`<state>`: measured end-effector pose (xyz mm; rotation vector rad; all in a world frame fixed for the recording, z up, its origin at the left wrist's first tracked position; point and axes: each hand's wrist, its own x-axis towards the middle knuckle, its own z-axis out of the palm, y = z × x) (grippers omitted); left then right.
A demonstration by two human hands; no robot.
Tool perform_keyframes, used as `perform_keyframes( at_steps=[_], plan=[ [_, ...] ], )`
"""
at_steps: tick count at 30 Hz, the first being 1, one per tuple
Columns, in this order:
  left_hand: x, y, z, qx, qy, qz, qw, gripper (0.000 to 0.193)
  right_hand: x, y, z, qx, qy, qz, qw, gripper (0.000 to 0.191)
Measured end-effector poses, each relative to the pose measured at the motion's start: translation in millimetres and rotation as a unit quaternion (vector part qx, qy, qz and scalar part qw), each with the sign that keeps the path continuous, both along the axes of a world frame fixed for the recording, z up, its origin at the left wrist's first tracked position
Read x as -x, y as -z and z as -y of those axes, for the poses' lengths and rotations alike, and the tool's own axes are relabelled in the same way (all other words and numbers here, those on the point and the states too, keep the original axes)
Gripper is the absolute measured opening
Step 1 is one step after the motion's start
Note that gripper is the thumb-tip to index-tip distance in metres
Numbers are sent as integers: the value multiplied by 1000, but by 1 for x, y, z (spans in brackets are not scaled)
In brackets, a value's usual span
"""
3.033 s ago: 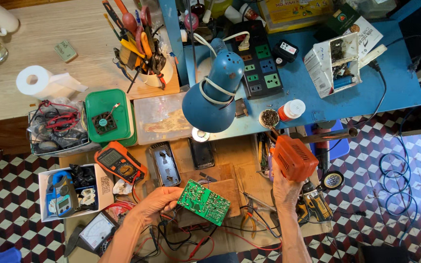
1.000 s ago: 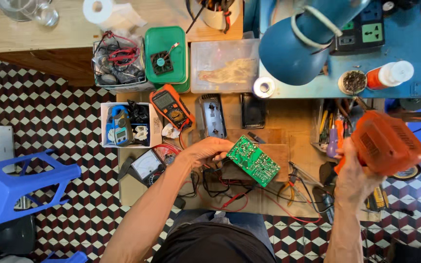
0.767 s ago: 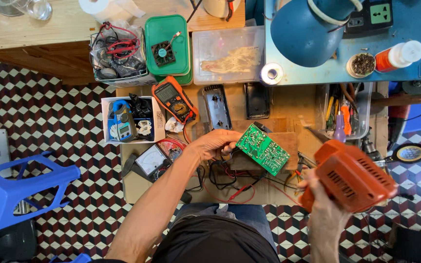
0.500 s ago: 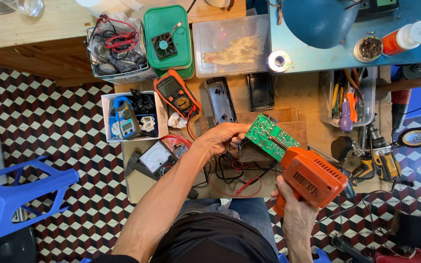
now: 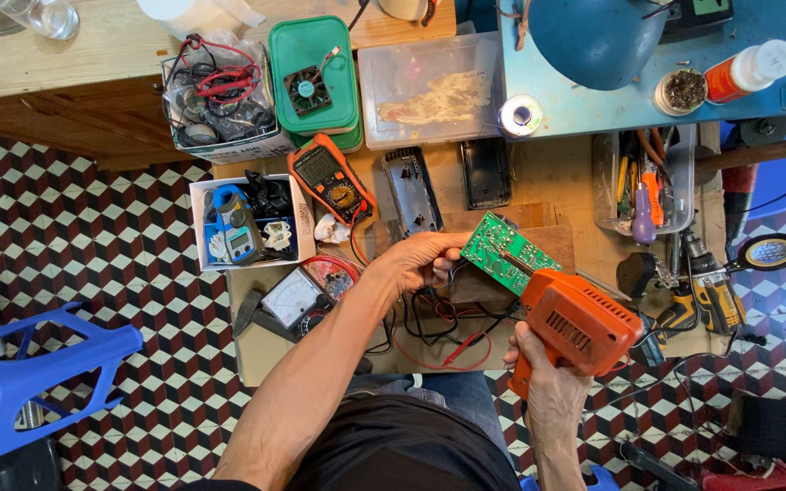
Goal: The person tests a green circuit board using multimeter probes and a heat gun. They repeatedly touch probes to various points on the board, flip it over, and apply heat to specific areas while holding the board with one hand.
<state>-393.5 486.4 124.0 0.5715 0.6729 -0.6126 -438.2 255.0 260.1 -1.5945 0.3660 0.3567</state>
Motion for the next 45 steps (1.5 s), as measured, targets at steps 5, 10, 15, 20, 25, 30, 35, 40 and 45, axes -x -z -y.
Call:
perform_keyframes(
  at_steps=[5,10,15,20,25,30,35,40,45],
  plan=[
    [0,6,3,11,-16,-18,1000,26,0,1,-3,-7,0,-3,1000,24],
    [1,7,5,13,-30,-23,999,24,3,6,0,-8,-5,-4,1000,23],
    [1,6,6,3,-36,-29,999,25,4,13,4,30,-33,9,999,20],
    [2,4,7,2,-41,-30,999,26,2,12,2,16,-10,-5,1000,22],
    [3,3,6,-1,-41,-29,999,24,1,9,-2,29,-11,-17,999,23],
    [3,2,6,-4,-35,-29,999,28,1,9,-3,16,-17,2,1000,23],
    [3,1,6,-2,-35,-25,999,26,0,9,-4,33,-22,-1,999,24],
    [3,2,6,-2,-29,-20,999,29,0,9,-5,21,-23,5,999,26],
    [3,1,7,-20,-26,-23,999,34,0,10,-4,37,-22,-6,999,26]
  ],
)
